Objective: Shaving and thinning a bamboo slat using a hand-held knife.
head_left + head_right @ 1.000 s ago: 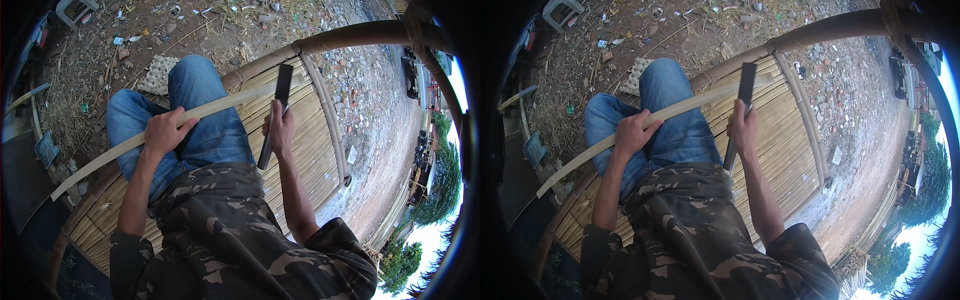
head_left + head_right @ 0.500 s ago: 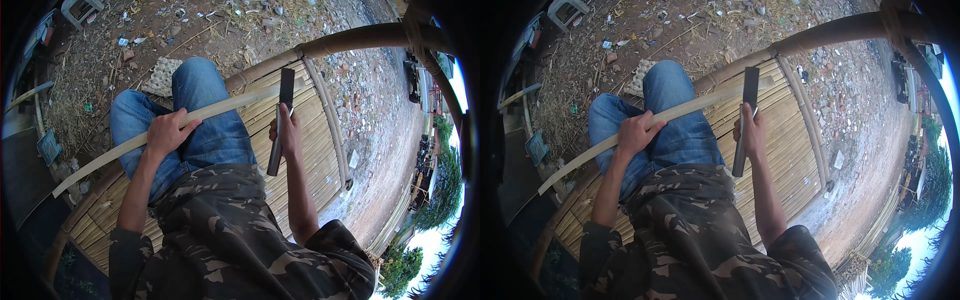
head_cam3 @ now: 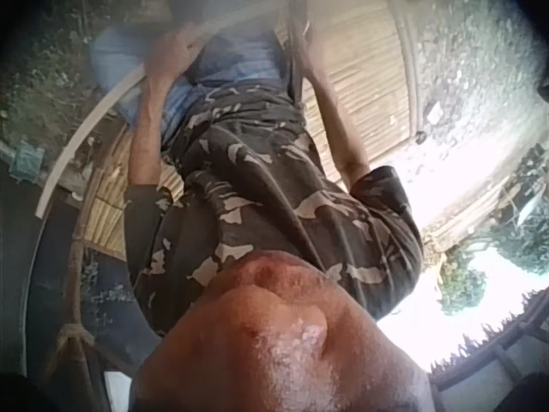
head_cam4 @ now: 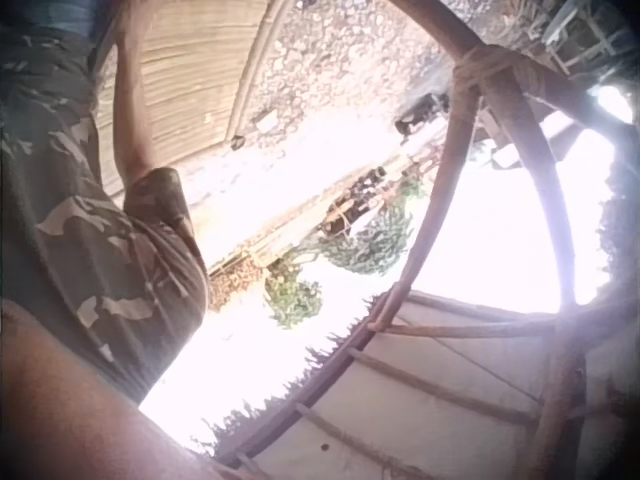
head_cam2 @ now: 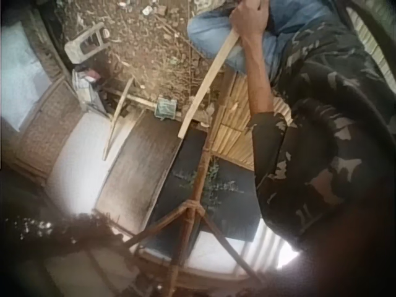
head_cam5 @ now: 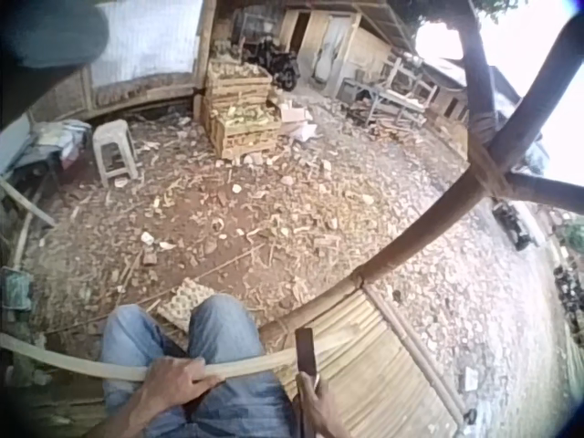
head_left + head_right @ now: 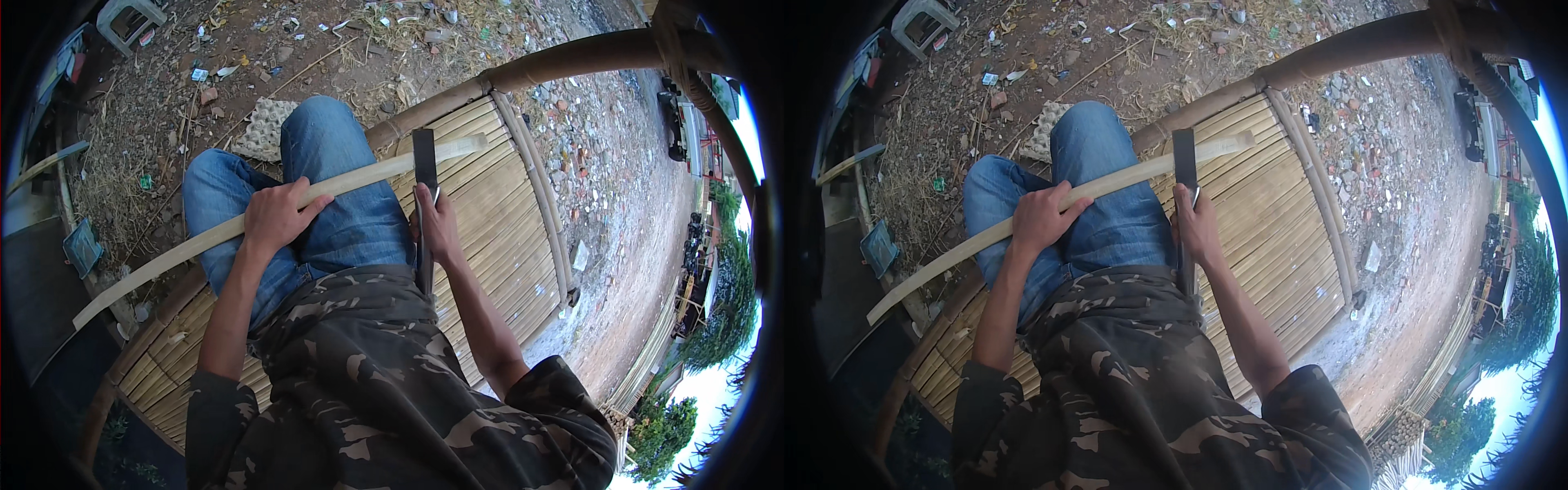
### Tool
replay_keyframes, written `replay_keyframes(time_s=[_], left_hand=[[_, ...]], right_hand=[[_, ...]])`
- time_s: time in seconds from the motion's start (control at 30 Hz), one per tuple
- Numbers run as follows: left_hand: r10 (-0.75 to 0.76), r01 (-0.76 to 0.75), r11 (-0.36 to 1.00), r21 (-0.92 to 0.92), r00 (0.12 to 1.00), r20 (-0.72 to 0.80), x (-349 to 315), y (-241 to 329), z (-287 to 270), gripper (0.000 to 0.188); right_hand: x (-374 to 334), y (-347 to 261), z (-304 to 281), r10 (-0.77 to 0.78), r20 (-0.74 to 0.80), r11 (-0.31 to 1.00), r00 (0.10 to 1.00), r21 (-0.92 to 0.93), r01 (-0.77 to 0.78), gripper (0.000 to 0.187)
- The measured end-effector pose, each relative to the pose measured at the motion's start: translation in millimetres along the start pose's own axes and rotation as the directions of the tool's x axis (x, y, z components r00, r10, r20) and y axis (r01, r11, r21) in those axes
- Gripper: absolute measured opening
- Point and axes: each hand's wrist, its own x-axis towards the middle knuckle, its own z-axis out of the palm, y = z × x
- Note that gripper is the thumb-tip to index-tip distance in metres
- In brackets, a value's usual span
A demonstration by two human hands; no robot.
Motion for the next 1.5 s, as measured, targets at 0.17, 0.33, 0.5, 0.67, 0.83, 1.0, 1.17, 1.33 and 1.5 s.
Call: replay_keyframes(time_s=[0.17, 0.33, 0.5, 0.67, 0.83, 1.0, 1.17, 1.33, 1.5], left_hand=[[-0.012, 0.012, 1.0, 0.003, 1.0, -0.001, 0.2, -2.1, 1.1, 0.053], [0.015, -0.013, 0.999, 0.043, 0.999, -0.038, 2.4, -6.0, 2.0, 0.053], [-0.011, 0.011, 1.0, 0.029, 1.0, -0.012, -1.5, 0.2, 0.9, 0.051], [-0.022, 0.022, 1.0, -0.009, 1.0, 0.004, 1.7, -5.1, -1.5, 0.05], [-0.027, 0.028, 0.999, -0.03, 1.0, 0.01, 0.0, 0.2, 0.9, 0.051], [0.015, -0.015, 1.0, 0.01, 0.999, -0.031, -1.6, -4.4, 2.2, 0.052], [0.001, -0.001, 1.0, 0.01, 1.0, -0.02, 0.7, 0.6, 3.7, 0.053], [0.008, -0.008, 1.0, 0.03, 1.0, -0.012, 1.8, 2.8, 5.7, 0.053], [0.005, -0.005, 1.0, 0.01, 1.0, -0.03, 0.5, 3.3, 3.1, 0.054]], right_hand=[[0.8, -37.2, -40.6, -0.068, -0.244, 0.92, 0.967, 0.36, 0.156, 0.037], [-7.5, -21.1, -1.0, 0.03, 0.156, 0.986, 0.987, -0.165, -0.004, 0.038], [-4.2, -35.9, -19.0, -0.085, -0.167, 0.986, 0.982, 0.127, 0.106, 0.035], [1.7, -34.2, -28.3, 0.064, 0.022, 0.992, 0.998, 0.109, -0.066, 0.032], [-7.5, -76.9, -63.9, -0.159, -0.429, 0.804, 0.889, 0.466, 0.369, 0.031], [-6.6, -18.1, -16.0, -0.042, -0.141, 0.978, 0.989, 0.198, 0.07, 0.035], [-7.7, -65.0, -62.6, -0.077, -0.337, 0.914, 0.938, 0.353, 0.202, 0.033], [-3.1, -24.1, -14.7, -0.162, -0.401, 0.941, 0.901, 0.212, 0.264, 0.036], [-7.9, -54.2, -47.9, -0.01, -0.216, 0.942, 0.976, 0.326, 0.082, 0.032]])
